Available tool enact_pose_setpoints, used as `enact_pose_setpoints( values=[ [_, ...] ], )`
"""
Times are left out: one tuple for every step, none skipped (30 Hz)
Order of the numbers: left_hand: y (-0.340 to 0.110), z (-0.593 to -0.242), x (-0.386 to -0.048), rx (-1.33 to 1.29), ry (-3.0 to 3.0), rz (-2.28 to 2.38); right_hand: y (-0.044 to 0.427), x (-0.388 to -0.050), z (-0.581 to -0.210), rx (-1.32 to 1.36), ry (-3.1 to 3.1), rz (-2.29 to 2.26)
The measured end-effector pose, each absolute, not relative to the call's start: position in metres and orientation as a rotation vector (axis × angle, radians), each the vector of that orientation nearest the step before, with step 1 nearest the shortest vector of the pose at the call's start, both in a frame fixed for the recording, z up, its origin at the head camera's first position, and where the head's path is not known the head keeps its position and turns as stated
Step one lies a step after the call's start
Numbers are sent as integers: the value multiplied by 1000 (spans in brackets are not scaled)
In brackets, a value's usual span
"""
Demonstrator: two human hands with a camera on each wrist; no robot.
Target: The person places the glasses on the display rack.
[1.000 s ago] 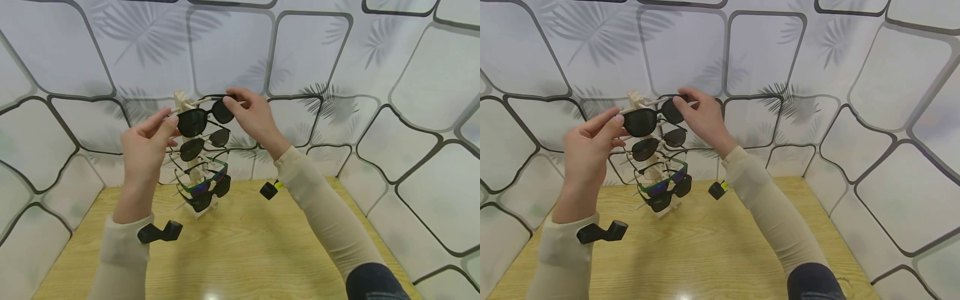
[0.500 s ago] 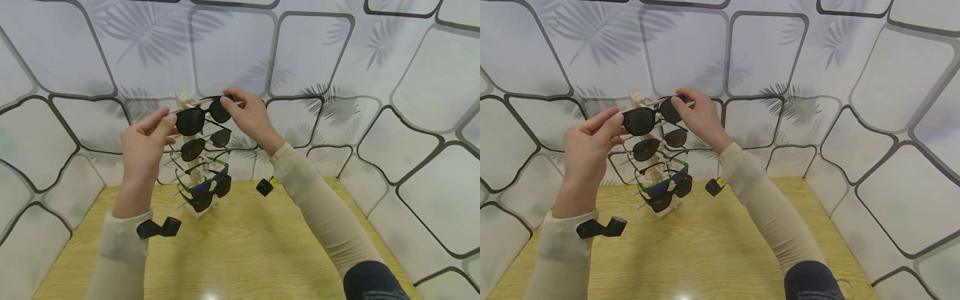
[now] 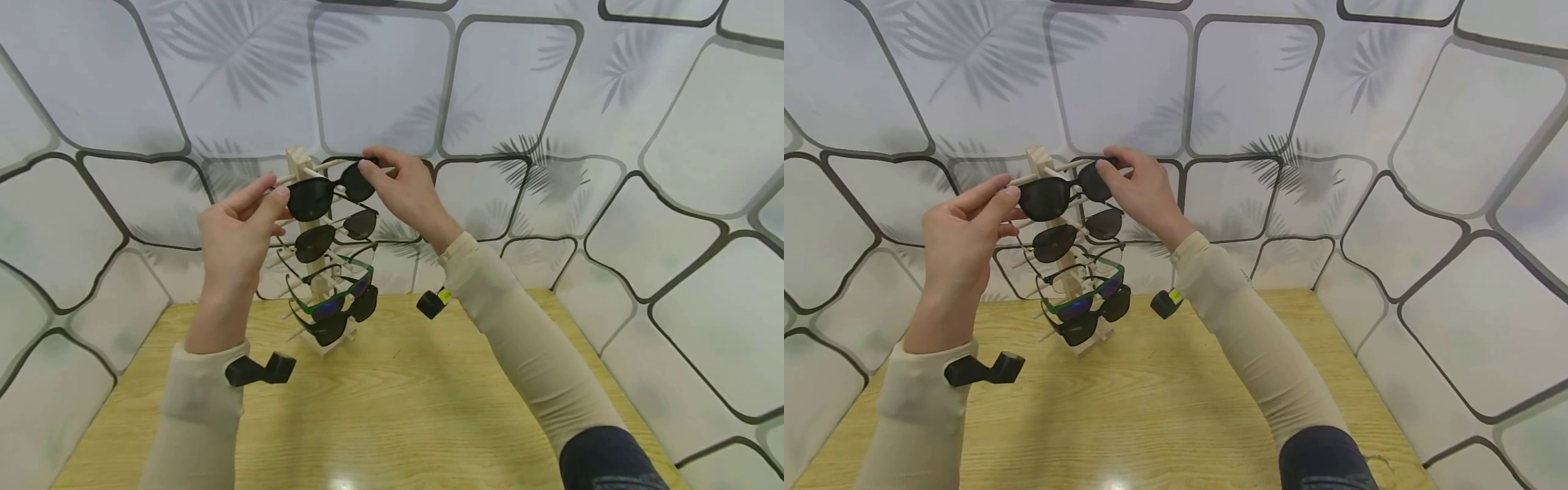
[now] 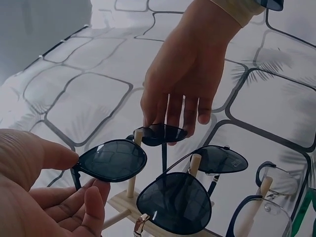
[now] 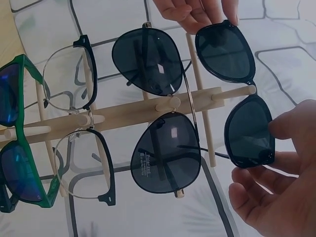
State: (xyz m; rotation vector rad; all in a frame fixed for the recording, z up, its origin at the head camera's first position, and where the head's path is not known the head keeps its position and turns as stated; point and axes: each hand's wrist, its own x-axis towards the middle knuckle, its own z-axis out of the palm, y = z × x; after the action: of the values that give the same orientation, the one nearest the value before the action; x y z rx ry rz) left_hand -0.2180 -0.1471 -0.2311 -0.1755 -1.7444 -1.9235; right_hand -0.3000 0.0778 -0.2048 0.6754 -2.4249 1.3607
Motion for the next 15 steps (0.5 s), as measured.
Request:
enact_pose_setpoints(
  values=[
    [-147, -231, -218, -175, -1753, -1911, 78, -300, -205, 678, -2423, 1359],
    [-147, -231, -218, -175, -1761, -1898, 77, -301, -205, 677, -2425, 1355],
    [-148, -231, -218, -174, -1767, -1889, 77, -301, -206, 676, -2427, 1351],
    [-148, -231, -218, -172, -1773, -1880, 77, -301, -206, 675, -2431, 1346],
    [-148, -231, -218, -170, -1778, -1873, 77, -301, -206, 676, -2432, 1343],
    [-148, -231, -218, -166, -1784, -1867, 76, -302, -206, 679, -2432, 1341],
    [-149, -231, -218, -162, -1789, -1862, 76, -302, -206, 683, -2432, 1338],
    [-149, -231, -219, -159, -1795, -1857, 76, -302, -207, 686, -2433, 1334],
    [-149, -231, -219, -154, -1803, -1851, 76, -302, -207, 690, -2431, 1331],
    [-150, -231, -219, -151, -1812, -1842, 76, -303, -207, 696, -2427, 1333],
    [-150, -232, -220, -148, -1821, -1835, 75, -303, -208, 703, -2422, 1333],
    [-150, -231, -220, -146, -1832, -1825, 75, -303, -208, 705, -2422, 1331],
    [-150, -231, -220, -144, -1840, -1817, 75, -303, -208, 708, -2420, 1332],
    [-150, -231, -220, -144, -1850, -1807, 75, -303, -208, 710, -2418, 1330],
    [-150, -231, -221, -144, -1858, -1798, 75, -303, -208, 711, -2417, 1330]
  ],
)
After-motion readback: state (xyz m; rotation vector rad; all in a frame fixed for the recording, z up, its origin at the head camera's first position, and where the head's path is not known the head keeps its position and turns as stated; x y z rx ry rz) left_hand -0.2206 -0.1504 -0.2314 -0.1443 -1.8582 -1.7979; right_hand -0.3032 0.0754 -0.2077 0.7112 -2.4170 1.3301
